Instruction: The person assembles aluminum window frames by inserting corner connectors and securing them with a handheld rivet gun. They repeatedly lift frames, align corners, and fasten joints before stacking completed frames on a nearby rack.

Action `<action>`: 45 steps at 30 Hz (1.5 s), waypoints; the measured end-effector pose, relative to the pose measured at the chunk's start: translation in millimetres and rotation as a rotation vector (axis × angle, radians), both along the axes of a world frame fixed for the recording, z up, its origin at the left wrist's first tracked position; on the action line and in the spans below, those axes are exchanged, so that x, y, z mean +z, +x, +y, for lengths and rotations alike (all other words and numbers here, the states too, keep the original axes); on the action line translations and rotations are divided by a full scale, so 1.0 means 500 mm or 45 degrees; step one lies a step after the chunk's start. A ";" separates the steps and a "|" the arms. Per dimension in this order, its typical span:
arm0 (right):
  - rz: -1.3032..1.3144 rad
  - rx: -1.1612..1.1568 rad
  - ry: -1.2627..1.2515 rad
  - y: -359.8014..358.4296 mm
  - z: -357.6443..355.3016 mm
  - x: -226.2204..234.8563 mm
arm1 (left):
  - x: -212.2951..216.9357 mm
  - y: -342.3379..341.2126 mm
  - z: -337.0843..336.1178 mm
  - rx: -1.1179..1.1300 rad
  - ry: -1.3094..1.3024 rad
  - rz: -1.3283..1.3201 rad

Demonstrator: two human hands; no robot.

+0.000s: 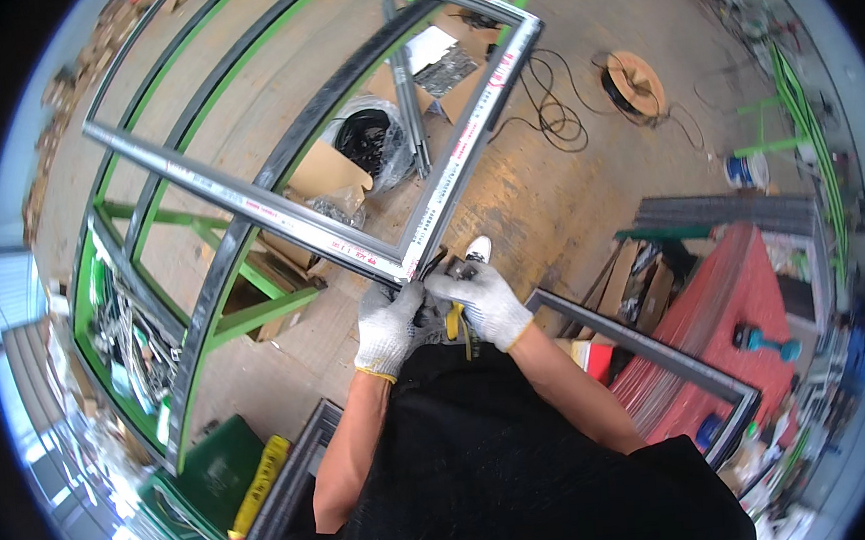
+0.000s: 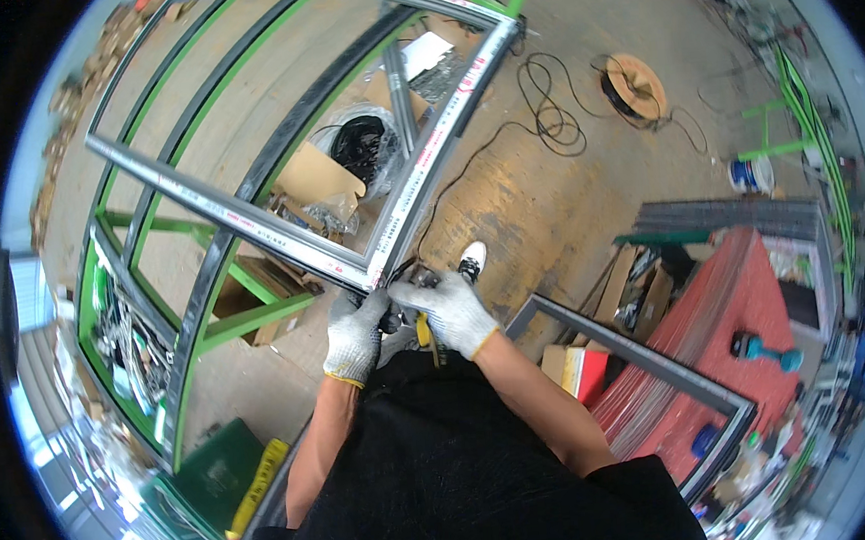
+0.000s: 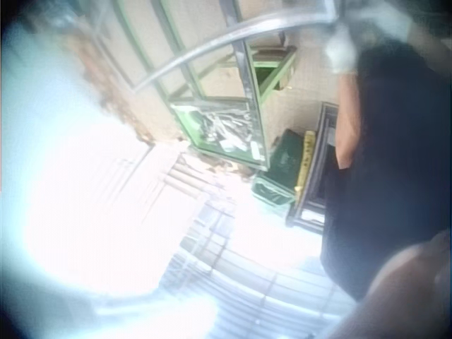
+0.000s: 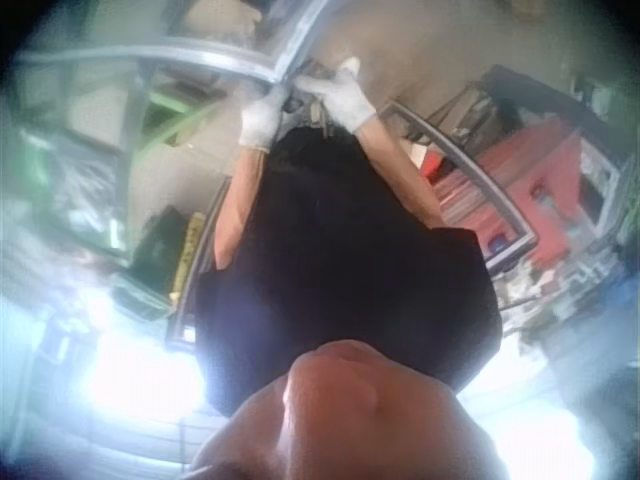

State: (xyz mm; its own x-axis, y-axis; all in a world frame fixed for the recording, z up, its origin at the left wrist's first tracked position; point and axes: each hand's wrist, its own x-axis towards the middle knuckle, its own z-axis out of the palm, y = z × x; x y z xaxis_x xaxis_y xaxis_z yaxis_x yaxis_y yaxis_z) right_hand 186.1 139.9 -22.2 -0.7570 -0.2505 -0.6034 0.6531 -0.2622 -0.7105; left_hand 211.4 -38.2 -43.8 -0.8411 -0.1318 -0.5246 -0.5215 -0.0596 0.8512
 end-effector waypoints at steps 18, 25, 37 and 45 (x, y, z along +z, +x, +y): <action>0.606 -0.370 0.671 -0.227 0.095 -0.019 | -0.001 0.059 -0.019 0.067 0.286 -0.025; 1.100 -0.436 1.389 -0.273 0.102 -0.031 | -0.005 0.057 -0.017 0.038 0.289 -0.034; 0.385 -0.451 0.327 -0.259 0.095 -0.052 | 0.008 0.067 -0.035 -0.020 0.222 -0.033; 0.129 0.018 0.314 -0.133 0.037 0.012 | 0.050 0.145 -0.211 0.086 0.093 -0.141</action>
